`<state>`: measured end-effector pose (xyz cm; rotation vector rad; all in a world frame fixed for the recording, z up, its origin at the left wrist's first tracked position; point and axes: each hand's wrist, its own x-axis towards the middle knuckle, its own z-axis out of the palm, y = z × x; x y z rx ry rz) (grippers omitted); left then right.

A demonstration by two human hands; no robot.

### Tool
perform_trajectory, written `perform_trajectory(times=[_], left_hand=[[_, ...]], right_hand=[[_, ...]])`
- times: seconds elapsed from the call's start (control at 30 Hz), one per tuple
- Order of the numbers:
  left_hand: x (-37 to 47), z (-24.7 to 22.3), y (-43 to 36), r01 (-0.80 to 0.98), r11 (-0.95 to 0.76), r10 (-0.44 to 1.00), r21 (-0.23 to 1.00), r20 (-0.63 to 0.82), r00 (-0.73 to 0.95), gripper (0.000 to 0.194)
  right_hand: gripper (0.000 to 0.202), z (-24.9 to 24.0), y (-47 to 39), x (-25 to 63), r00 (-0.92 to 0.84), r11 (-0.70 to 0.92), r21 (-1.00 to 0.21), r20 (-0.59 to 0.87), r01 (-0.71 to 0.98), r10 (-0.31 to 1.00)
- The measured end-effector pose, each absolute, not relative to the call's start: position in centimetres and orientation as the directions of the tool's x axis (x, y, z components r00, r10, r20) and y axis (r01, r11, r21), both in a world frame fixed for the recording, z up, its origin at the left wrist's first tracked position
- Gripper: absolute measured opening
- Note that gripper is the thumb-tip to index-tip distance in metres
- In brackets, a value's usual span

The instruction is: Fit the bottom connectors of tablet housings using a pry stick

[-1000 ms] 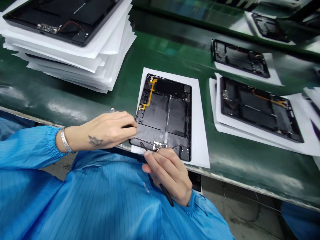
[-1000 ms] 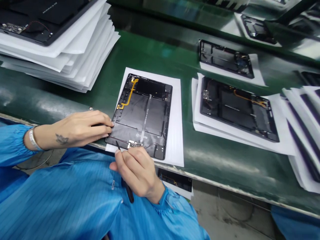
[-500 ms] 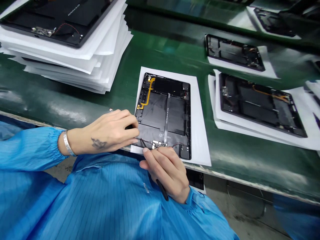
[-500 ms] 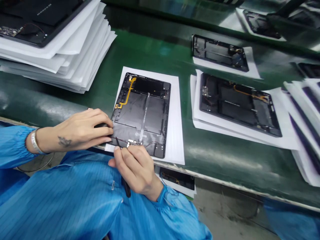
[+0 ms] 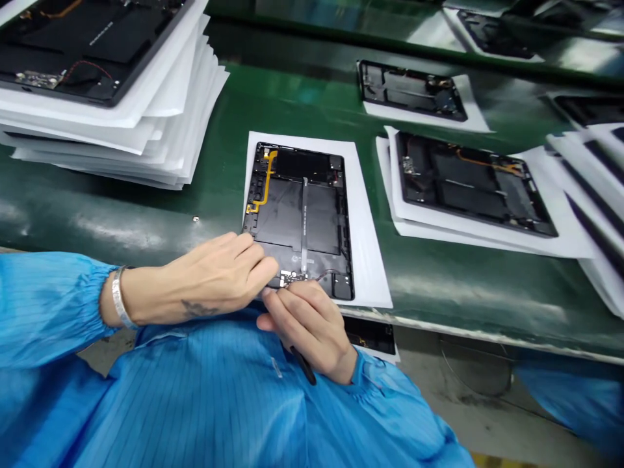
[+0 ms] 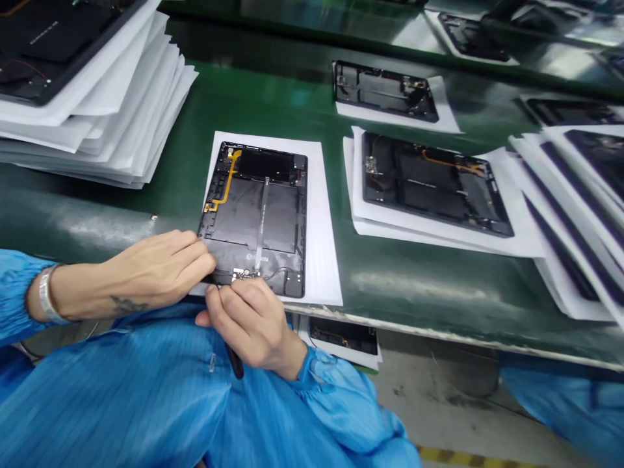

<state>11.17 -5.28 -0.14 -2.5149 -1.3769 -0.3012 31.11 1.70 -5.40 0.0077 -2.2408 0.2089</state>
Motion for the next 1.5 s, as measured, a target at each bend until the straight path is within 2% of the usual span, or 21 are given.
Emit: perform_trajectory(times=[0.07,0.13,0.23,0.33,0.43,0.57,0.67,0.87,0.97,1.07,1.17,1.23,1.37,1.5], left_hand=[[10.8,0.1,-5.0,0.841,-0.541,0.803,-0.032,0.279,0.527,0.022],[10.2,0.3,-4.7,0.822,-0.546,0.831,0.161,0.23,0.507,0.018],[9.5,0.8,-4.6,0.77,-0.447,0.894,0.455,0.223,0.388,0.012],[9.8,1.2,-4.8,0.725,-0.328,0.944,0.605,0.225,0.239,0.011],[10.3,1.3,-5.3,0.679,-0.274,0.961,0.681,0.225,0.162,0.02],[10.1,0.9,-6.0,0.688,-0.257,0.96,0.679,0.262,0.1,0.027],[9.5,0.7,-6.3,0.756,-0.214,0.954,0.618,0.3,0.025,0.015],[9.7,1.1,-6.1,0.811,-0.241,0.955,0.533,0.28,0.1,0.016],[9.8,1.3,-5.7,0.787,-0.197,0.976,0.585,0.196,0.099,0.02],[9.7,1.2,-5.7,0.719,-0.074,0.997,0.691,0.065,0.04,0.026],[9.5,1.0,-6.2,0.676,0.016,1.0,0.736,-0.007,-0.016,0.032],[9.5,0.8,-6.6,0.689,-0.017,0.997,0.725,0.066,-0.045,0.028],[9.6,0.4,-7.4,0.75,-0.205,0.934,0.629,0.356,-0.044,0.008],[9.7,-0.2,-7.6,0.777,-0.318,0.893,0.544,0.448,0.052,0.006]], right_hand=[[0.019,-5.4,1.6,31.4,-0.61,0.981,-0.183,0.785,-0.068,0.104],[0.024,-5.2,1.7,31.8,-0.586,0.968,-0.245,0.794,-0.063,0.163],[0.035,-4.5,2.0,32.1,-0.575,0.938,-0.336,0.786,-0.09,0.227],[0.022,-3.5,2.3,31.2,-0.631,0.933,-0.358,0.716,0.035,0.298],[0.013,-2.9,2.4,29.6,-0.705,0.938,-0.278,0.622,0.207,0.34],[0.024,-3.0,2.3,28.3,-0.7,0.951,-0.202,0.643,0.236,0.31],[0.024,-3.2,2.3,28.3,-0.71,0.948,-0.223,0.628,0.227,0.318],[0.027,-3.0,2.3,28.4,-0.731,0.951,-0.214,0.61,0.222,0.308],[0.028,-2.8,2.2,28.3,-0.728,0.954,-0.209,0.618,0.214,0.299],[0.026,-2.6,2.1,28.2,-0.724,0.957,-0.215,0.627,0.194,0.288],[0.027,-2.6,2.2,28.0,-0.718,0.959,-0.239,0.64,0.154,0.275],[0.024,-2.8,2.3,27.8,-0.715,0.947,-0.298,0.636,0.12,0.291],[0.021,-3.2,2.6,27.7,-0.721,0.912,-0.405,0.614,0.062,0.322],[0.023,-3.1,2.7,27.8,-0.738,0.903,-0.426,0.594,0.049,0.32]])
